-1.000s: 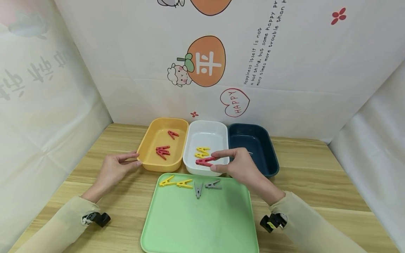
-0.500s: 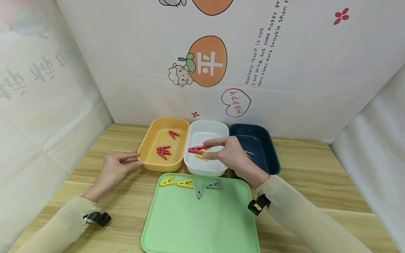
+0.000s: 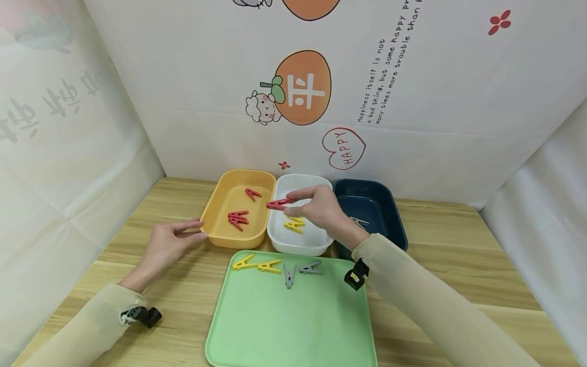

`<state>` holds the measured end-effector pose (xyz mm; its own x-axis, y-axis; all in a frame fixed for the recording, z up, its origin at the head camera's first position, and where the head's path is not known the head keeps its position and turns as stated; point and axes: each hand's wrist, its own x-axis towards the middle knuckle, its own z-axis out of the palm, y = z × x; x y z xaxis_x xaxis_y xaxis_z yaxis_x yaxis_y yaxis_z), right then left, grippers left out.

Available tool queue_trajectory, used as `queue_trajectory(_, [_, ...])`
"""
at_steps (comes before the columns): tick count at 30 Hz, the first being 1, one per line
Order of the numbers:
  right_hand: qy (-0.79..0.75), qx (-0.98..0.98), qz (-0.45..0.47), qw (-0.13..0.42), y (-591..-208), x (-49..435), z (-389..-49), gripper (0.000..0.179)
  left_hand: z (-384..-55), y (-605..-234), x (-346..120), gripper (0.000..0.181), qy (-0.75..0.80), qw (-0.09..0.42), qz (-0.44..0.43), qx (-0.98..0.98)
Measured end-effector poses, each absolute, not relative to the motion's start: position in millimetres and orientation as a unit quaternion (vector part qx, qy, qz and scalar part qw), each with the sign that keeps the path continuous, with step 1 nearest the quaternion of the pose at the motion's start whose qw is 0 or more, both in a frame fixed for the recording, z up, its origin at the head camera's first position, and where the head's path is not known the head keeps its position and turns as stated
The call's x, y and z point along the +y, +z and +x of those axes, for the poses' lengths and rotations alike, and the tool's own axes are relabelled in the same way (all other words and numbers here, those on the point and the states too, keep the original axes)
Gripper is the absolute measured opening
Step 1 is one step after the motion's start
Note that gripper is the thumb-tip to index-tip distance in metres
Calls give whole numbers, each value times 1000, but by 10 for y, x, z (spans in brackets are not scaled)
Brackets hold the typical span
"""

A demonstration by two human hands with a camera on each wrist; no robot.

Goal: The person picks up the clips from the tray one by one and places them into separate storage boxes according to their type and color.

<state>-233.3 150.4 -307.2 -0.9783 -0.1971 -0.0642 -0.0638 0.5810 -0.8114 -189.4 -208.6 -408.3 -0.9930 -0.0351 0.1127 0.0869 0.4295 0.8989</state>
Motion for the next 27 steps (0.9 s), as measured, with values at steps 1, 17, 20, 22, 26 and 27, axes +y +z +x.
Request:
queue_trajectory(1, [-451,886,-73,74,-3073,1481,-2354,38,-1896,-4085,-2088,39,-535,57,-14,-843])
queue_trajectory(17, [-453,884,-79,84,-3087,973,-2673,37,-1894,-4085,-2092,38,-533,58,-17,-844])
queue_trajectory(20, [-449,886,-77,84,-3101,866,-2731,34,-1894,-4090,-2090,38,-537,58,-18,-841])
queue_trajectory(22, [-444,889,-82,84,-3112,807,-2765,34,-1894,-4091,-2088,38,-537,58,-19,-841])
queue_trajectory(26, [-433,893,-89,84,-3134,720,-2828,34,-1904,-4094,-2089,38,-536,57,-20,-842])
queue_trajectory(27, [-434,892,-90,85,-3135,703,-2838,35,-1907,-4095,-2090,38,-536,57,-20,-842])
